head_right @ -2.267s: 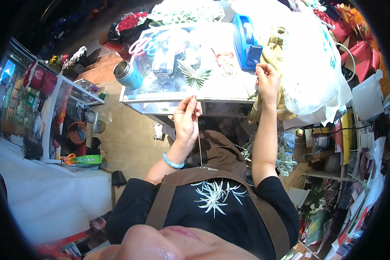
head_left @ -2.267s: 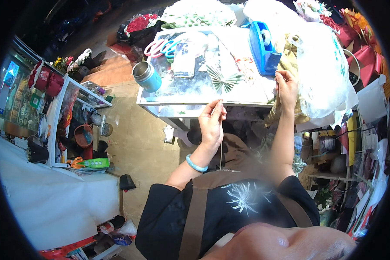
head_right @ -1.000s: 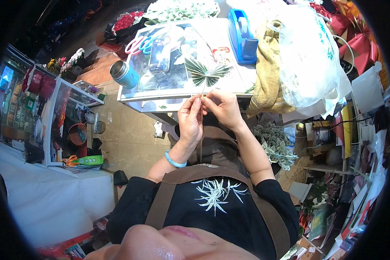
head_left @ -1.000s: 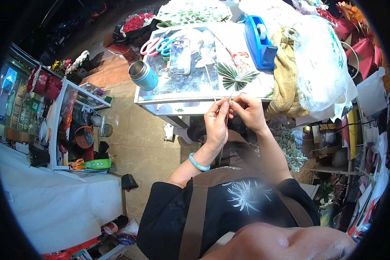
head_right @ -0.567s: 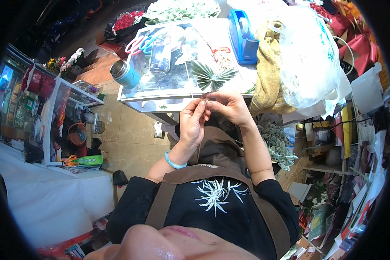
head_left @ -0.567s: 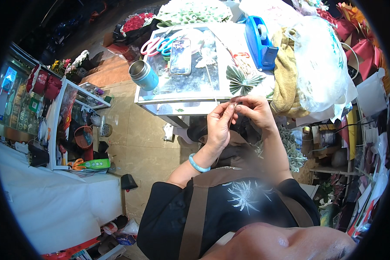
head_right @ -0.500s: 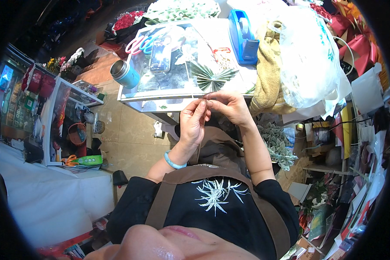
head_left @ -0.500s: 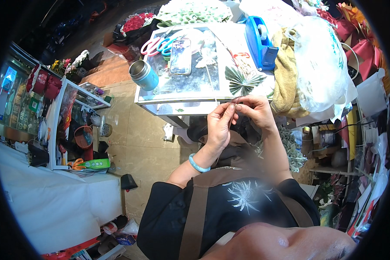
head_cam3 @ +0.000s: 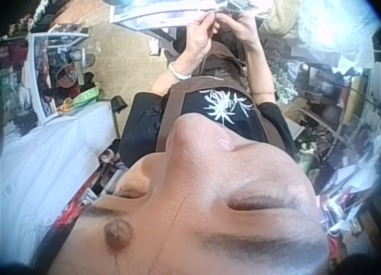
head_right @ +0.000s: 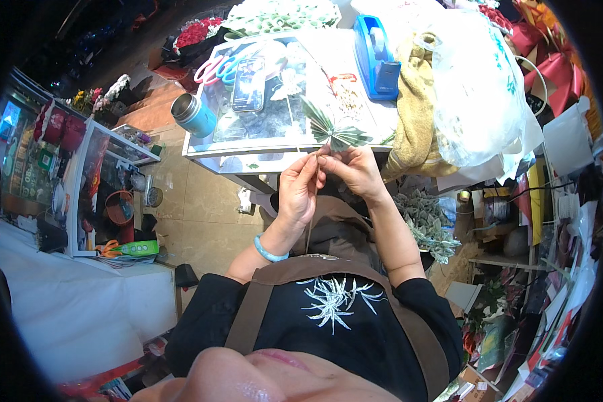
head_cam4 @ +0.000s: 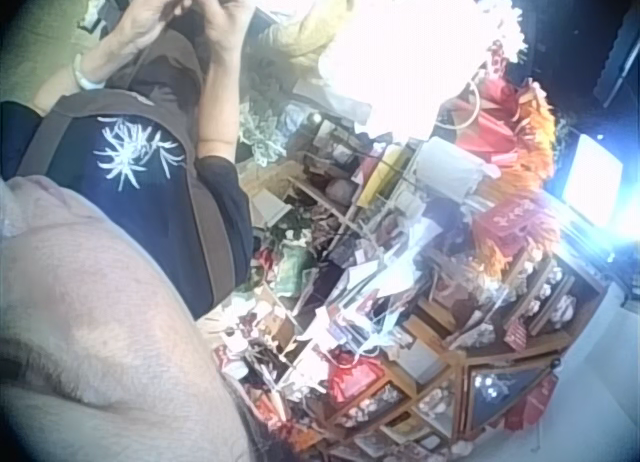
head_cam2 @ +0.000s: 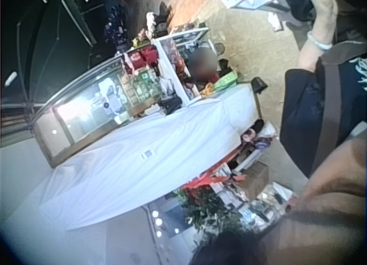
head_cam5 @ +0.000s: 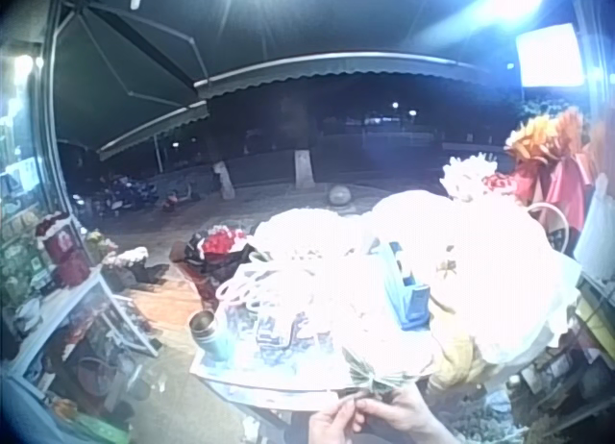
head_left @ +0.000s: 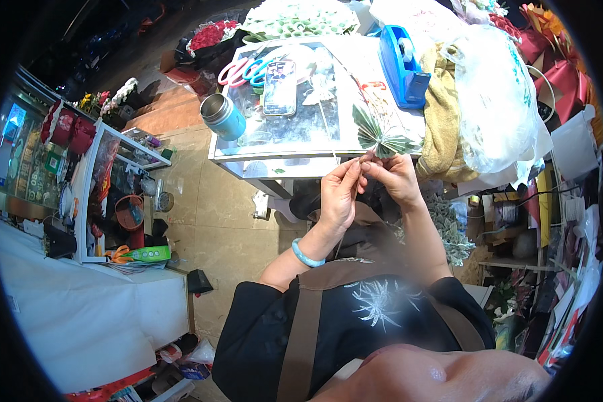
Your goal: The person assembles small fan-shaped artificial foliage pieces by hand. They pick up each piece, wrap a thin wire around its base to secure it, and place the finished unit into a nearby container. The process repeats for several identical units.
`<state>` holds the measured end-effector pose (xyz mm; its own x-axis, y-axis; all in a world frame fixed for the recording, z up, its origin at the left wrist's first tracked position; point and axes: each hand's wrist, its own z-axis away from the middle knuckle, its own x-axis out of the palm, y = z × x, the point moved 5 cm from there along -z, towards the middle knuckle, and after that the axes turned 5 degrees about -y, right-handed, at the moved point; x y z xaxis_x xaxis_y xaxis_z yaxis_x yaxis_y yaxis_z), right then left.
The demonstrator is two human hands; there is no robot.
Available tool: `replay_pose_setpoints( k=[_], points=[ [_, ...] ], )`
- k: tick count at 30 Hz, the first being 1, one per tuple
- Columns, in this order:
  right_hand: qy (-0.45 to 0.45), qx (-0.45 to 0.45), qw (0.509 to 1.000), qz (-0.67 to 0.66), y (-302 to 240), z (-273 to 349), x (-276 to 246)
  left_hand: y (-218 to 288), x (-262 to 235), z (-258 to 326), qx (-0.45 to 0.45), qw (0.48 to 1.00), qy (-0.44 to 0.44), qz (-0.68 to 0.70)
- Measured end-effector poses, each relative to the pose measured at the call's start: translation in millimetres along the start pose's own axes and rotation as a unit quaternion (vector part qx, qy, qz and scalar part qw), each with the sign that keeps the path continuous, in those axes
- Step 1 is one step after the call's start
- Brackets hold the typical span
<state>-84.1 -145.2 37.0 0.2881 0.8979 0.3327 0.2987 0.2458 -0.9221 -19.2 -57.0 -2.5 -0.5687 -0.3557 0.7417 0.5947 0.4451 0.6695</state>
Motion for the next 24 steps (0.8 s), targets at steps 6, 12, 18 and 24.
replay_pose_setpoints(
  k=[6,12,18,24],
  points=[
    [0.013,0.001,1.000,-0.010,0.5,2.8,-2.1,0.0,0.9,-0.9,-0.065,0.997,-0.034,0.029],
    [0.012,0.031,0.999,-0.001,5.6,6.8,-9.0,2.7,3.3,0.2,-0.139,0.987,-0.020,0.083],
    [0.014,0.017,0.999,0.031,7.7,7.2,-14.8,0.2,0.5,-1.8,-0.129,0.982,-0.050,0.126],
    [0.024,0.013,0.999,0.037,7.2,5.3,-19.9,-6.0,-2.6,-2.4,-0.118,0.990,-0.053,0.059]
  ],
)
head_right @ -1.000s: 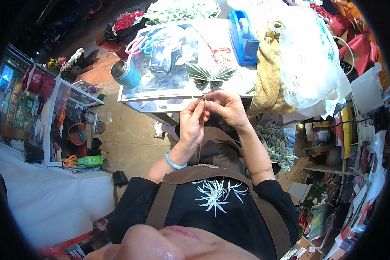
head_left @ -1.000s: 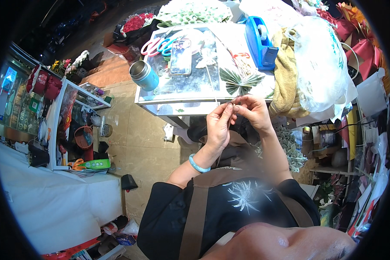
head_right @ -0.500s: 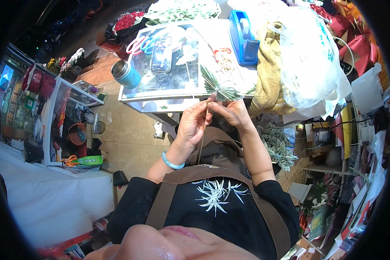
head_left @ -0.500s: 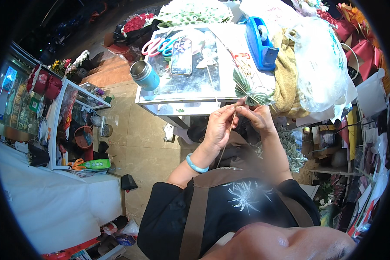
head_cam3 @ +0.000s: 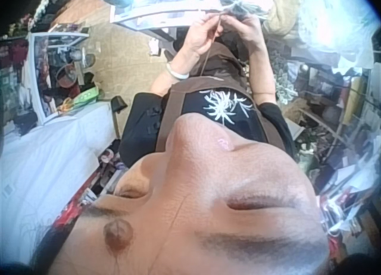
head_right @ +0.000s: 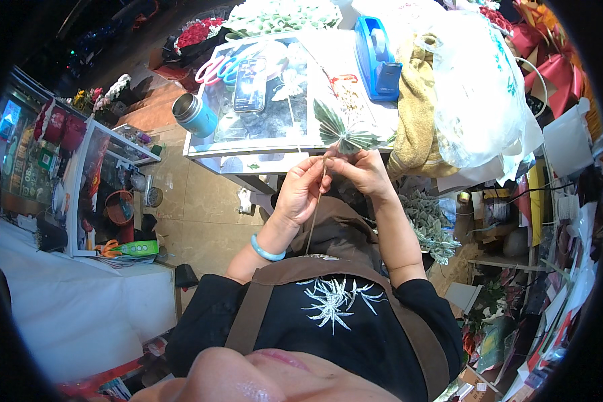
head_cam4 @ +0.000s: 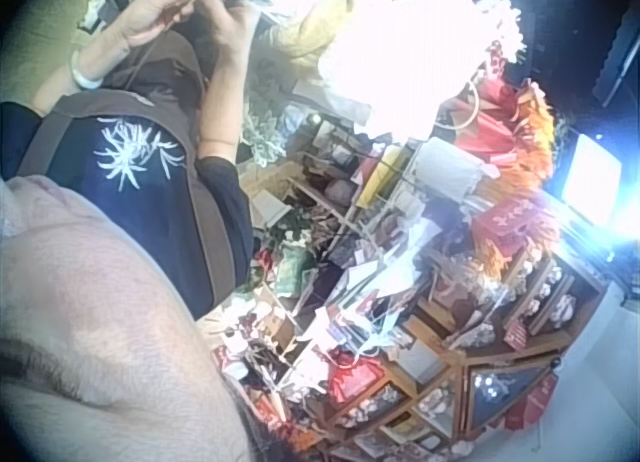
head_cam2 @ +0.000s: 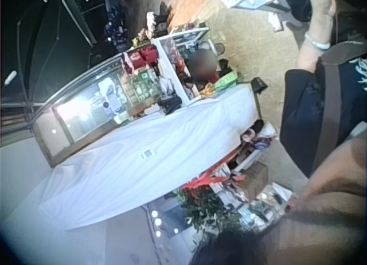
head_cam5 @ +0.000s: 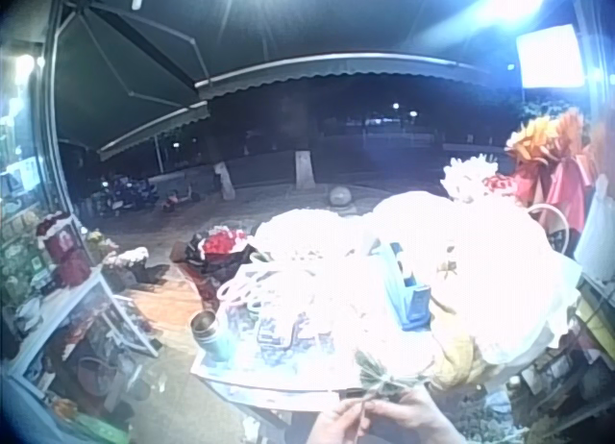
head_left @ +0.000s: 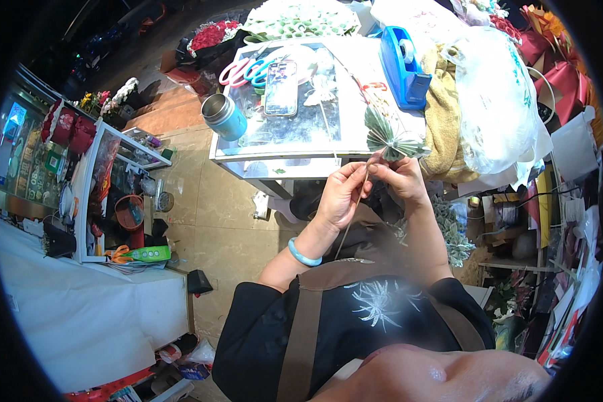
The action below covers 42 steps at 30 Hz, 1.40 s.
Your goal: The person assembles small fan-shaped artificial foliage pieces by hand. They pick up each piece, wrap a thin wire around its base to secure it, and place the finished unit into a nearby container. The process repeats for several identical units.
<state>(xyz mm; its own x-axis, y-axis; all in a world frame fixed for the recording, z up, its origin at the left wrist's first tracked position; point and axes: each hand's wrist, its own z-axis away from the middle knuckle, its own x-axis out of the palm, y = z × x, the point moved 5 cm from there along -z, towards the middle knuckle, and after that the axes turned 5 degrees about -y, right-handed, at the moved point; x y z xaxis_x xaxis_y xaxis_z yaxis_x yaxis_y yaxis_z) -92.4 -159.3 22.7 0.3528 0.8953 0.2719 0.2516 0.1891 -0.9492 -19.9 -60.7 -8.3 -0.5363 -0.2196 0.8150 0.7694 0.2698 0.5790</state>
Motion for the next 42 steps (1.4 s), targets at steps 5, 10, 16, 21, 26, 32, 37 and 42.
replay_pose_setpoints(
  k=[5,10,16,21,26,32,37,42],
  points=[
    [0.048,0.020,0.998,0.031,-6.7,2.6,-6.1,-0.4,4.4,3.6,0.034,0.995,-0.002,-0.090],
    [0.014,0.011,0.999,0.039,-10.2,1.1,-2.6,6.2,9.2,6.0,0.073,0.985,-0.010,-0.158],
    [-0.061,0.070,0.986,0.139,-19.7,6.0,-6.0,5.7,11.9,6.8,0.041,0.984,-0.036,-0.171],
    [-0.057,0.095,0.964,0.243,-24.0,7.7,-11.0,1.4,13.9,5.3,-0.023,0.988,-0.074,-0.132],
    [-0.043,0.008,0.995,0.094,-23.4,8.7,-6.7,0.8,19.3,5.4,-0.089,0.986,-0.140,-0.012],
    [0.007,-0.031,0.996,0.089,-8.7,4.8,-7.0,8.7,20.4,4.3,0.095,0.958,-0.034,-0.267],
    [0.015,-0.045,0.995,0.093,-8.0,5.9,-5.8,13.2,25.0,7.3,0.150,0.905,-0.006,-0.399],
    [-0.077,0.029,0.996,-0.046,-8.4,8.5,-1.2,5.1,19.9,7.9,-0.052,0.974,-0.165,-0.144]
  ],
)
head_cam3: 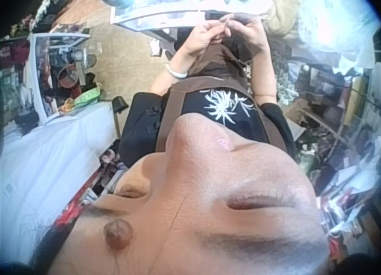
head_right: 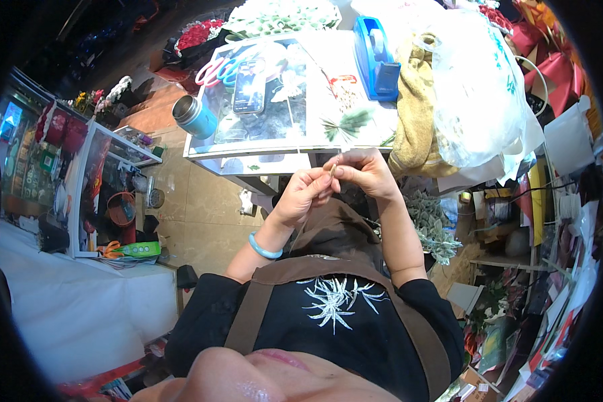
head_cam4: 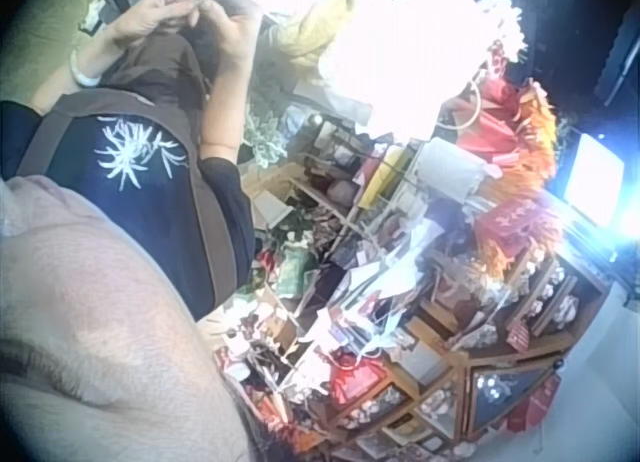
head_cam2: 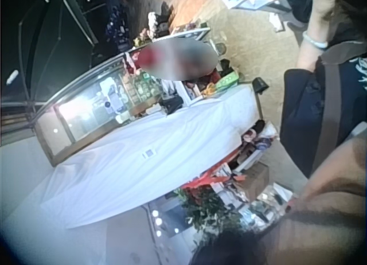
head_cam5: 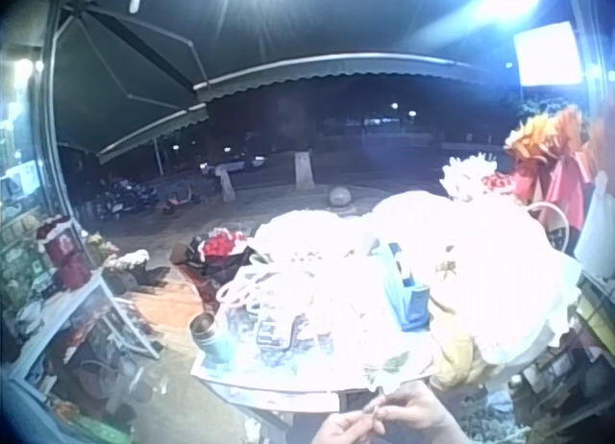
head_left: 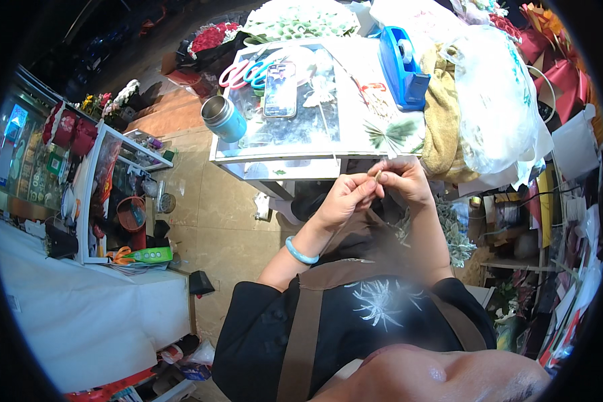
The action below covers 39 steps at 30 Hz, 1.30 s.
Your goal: The person assembles small fan-shaped artificial foliage pieces by hand. They pick up each piece, wrap a thin wire around its base to secure it, and place the finished unit into a nearby container. The process repeats for several identical units.
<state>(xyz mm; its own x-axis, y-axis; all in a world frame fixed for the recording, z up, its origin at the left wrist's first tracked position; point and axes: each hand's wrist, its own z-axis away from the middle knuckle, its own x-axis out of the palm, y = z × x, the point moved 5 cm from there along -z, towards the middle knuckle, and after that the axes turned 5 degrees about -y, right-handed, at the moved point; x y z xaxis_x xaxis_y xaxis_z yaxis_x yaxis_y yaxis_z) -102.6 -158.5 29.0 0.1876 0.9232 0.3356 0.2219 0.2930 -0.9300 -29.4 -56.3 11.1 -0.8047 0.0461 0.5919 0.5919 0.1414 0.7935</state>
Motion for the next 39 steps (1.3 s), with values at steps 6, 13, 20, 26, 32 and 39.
replay_pose_setpoints(
  k=[6,13,20,26,32,39],
  points=[
    [0.019,-0.053,0.998,0.037,6.1,0.2,0.7,-9.9,-7.0,-2.1,-0.050,0.996,0.001,0.078],
    [0.126,-0.115,0.973,0.154,7.3,2.1,2.9,-9.0,-13.9,-2.5,0.075,0.983,0.155,-0.070],
    [0.074,-0.011,0.997,0.028,15.4,0.6,-3.3,-13.5,-12.8,-1.7,0.028,0.994,0.088,0.061],
    [0.079,-0.063,0.993,0.053,15.3,-2.0,-9.6,-16.6,-15.7,-6.3,0.050,0.991,0.121,-0.027],
    [0.123,-0.060,0.974,0.180,11.5,-0.6,-12.6,5.7,-19.0,-2.6,0.111,0.924,0.185,-0.315],
    [0.129,-0.028,0.979,0.157,12.4,-1.2,-5.5,5.2,-21.8,0.1,0.094,0.940,0.204,-0.258]
  ],
)
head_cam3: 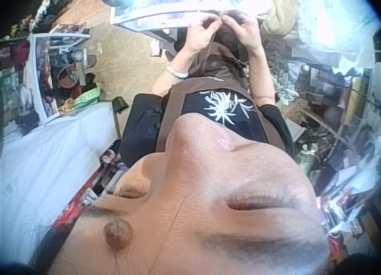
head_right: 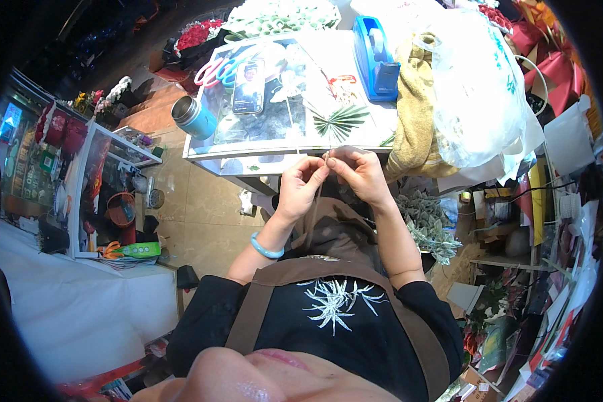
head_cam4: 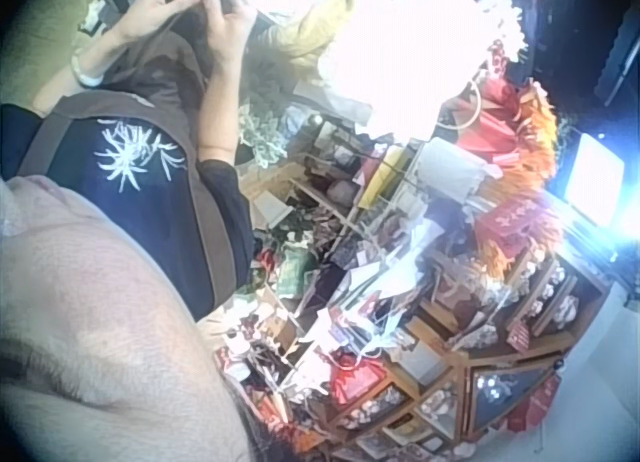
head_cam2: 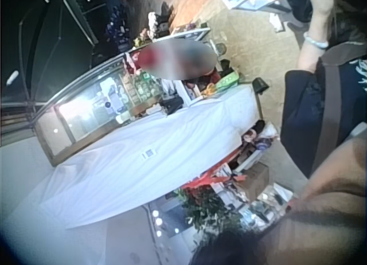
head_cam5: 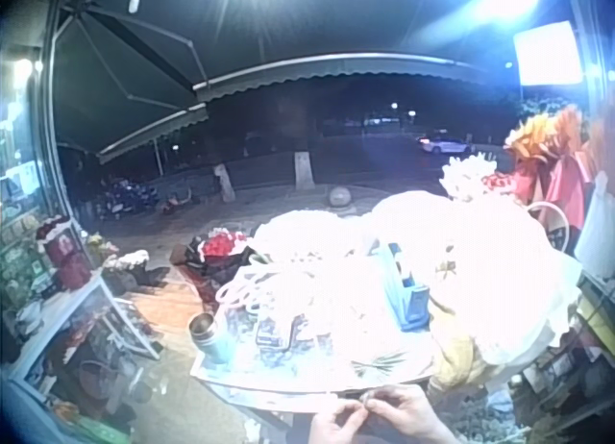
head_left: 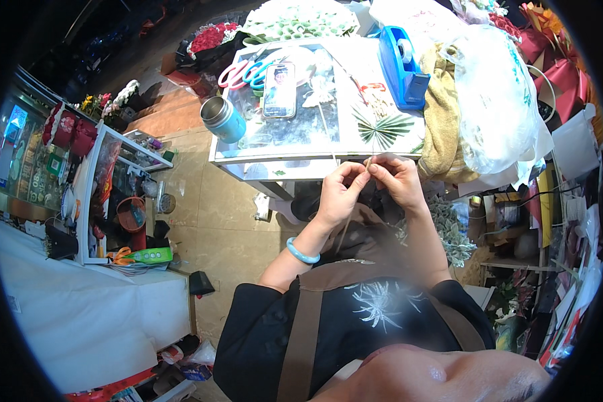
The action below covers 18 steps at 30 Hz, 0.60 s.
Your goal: The person assembles small fan-shaped artificial foliage pieces by hand. They pick up each piece, wrap a thin wire around its base to secure it, and place the finished unit into a nearby container. The process repeats for several identical units.
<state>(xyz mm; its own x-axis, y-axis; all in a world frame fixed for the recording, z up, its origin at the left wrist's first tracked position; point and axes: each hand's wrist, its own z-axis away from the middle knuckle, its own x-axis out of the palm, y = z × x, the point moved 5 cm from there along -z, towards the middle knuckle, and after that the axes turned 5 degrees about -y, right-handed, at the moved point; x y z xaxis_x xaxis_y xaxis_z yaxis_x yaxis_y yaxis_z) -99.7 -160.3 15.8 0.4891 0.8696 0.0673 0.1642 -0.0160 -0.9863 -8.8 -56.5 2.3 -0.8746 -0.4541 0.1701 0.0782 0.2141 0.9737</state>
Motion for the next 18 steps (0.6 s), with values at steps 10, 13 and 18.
replay_pose_setpoints(
  k=[10,13,18],
  points=[
    [-0.141,0.027,0.984,-0.105,-11.5,-1.0,2.4,-19.0,14.9,2.1,-0.102,0.917,-0.169,0.346],
    [-0.103,0.016,0.992,-0.075,-9.5,-1.6,1.8,-20.6,11.0,0.2,-0.079,0.947,-0.129,0.284],
    [-0.040,0.003,0.999,0.013,-5.7,-2.9,-0.3,-5.4,-2.8,-1.4,0.035,0.999,0.022,-0.005]
  ],
)
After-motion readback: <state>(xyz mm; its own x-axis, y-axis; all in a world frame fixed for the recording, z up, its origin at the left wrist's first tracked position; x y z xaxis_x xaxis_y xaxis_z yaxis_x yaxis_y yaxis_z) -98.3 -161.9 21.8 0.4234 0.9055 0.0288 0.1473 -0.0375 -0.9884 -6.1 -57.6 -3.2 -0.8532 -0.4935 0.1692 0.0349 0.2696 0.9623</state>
